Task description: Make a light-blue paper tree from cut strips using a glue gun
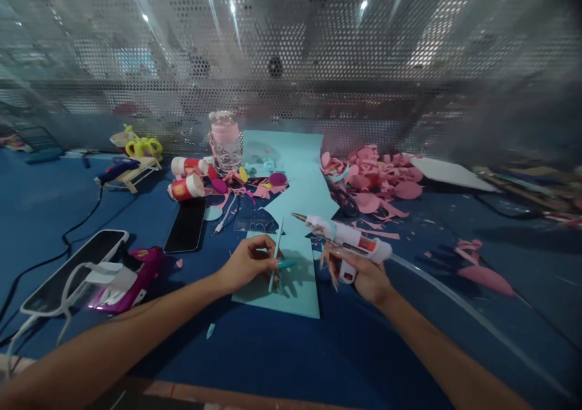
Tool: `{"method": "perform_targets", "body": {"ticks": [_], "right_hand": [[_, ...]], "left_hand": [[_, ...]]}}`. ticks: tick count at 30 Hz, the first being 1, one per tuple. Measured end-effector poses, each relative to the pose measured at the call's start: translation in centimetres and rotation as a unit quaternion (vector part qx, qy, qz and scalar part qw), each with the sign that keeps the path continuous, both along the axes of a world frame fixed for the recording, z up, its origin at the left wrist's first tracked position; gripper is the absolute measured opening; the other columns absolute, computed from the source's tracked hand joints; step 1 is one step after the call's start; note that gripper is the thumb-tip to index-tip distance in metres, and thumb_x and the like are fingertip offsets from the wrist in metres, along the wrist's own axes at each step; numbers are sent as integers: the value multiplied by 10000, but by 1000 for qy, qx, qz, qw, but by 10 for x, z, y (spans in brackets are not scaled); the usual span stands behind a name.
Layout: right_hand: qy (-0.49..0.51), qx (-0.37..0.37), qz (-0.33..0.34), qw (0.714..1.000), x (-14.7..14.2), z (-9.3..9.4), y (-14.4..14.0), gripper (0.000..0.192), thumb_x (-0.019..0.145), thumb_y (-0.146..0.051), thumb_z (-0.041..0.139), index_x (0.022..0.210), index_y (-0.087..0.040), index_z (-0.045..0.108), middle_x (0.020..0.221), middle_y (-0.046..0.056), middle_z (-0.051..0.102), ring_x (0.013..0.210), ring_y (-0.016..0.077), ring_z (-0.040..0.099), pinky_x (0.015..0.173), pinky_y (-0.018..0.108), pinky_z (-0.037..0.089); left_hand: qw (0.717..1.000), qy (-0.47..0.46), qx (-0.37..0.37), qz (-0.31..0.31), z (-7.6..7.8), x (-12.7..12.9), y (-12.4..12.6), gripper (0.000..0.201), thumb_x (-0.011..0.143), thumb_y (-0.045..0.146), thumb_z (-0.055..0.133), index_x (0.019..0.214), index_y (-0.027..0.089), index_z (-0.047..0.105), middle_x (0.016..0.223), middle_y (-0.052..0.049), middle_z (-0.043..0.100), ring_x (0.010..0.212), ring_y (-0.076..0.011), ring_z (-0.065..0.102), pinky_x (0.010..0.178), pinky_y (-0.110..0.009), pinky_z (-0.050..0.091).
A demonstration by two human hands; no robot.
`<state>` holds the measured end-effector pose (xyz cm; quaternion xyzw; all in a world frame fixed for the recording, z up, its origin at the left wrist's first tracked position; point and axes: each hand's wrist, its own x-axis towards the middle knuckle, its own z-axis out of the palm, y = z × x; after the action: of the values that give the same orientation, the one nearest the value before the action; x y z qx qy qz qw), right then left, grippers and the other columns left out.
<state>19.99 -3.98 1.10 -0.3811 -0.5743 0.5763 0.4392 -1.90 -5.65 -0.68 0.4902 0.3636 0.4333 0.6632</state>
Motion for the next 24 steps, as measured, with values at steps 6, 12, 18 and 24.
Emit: {"method": "perform_targets", "body": {"ticks": [6,12,18,24], "right_hand": [[-11,-11,-27,1000,-2,-3,-1,301,617,-446,665,596,-153,598,453,-10,493,374,83,408,356,225,318],[-30,-8,-38,999,-4,-3,-1,332,592,-476,668,556,-155,593,429,-12,470,358,78,379,341,227,291],[-3,-16,-39,999,-1,-9,1,316,588,-450,659,661,-143,655,487,11,541,370,85,415,339,222,301],[15,-40,-59,997,-1,-12,3,275,589,-396,650,678,-136,660,486,9,531,390,110,459,338,231,331]], "left_hand": [[1000,15,1,7,1,0,0,381,571,353,743,662,139,441,518,40,540,463,-114,589,386,-188,476],[999,30,0,16,0,0,0,366,570,324,746,661,140,443,504,42,540,449,-114,582,386,-203,485],[1000,24,-4,13,0,-1,1,366,577,322,739,662,144,431,524,47,540,454,-115,588,388,-202,490],[999,12,-29,30,4,0,1,362,584,319,730,687,145,430,714,23,558,486,-118,606,370,-220,492]]}}
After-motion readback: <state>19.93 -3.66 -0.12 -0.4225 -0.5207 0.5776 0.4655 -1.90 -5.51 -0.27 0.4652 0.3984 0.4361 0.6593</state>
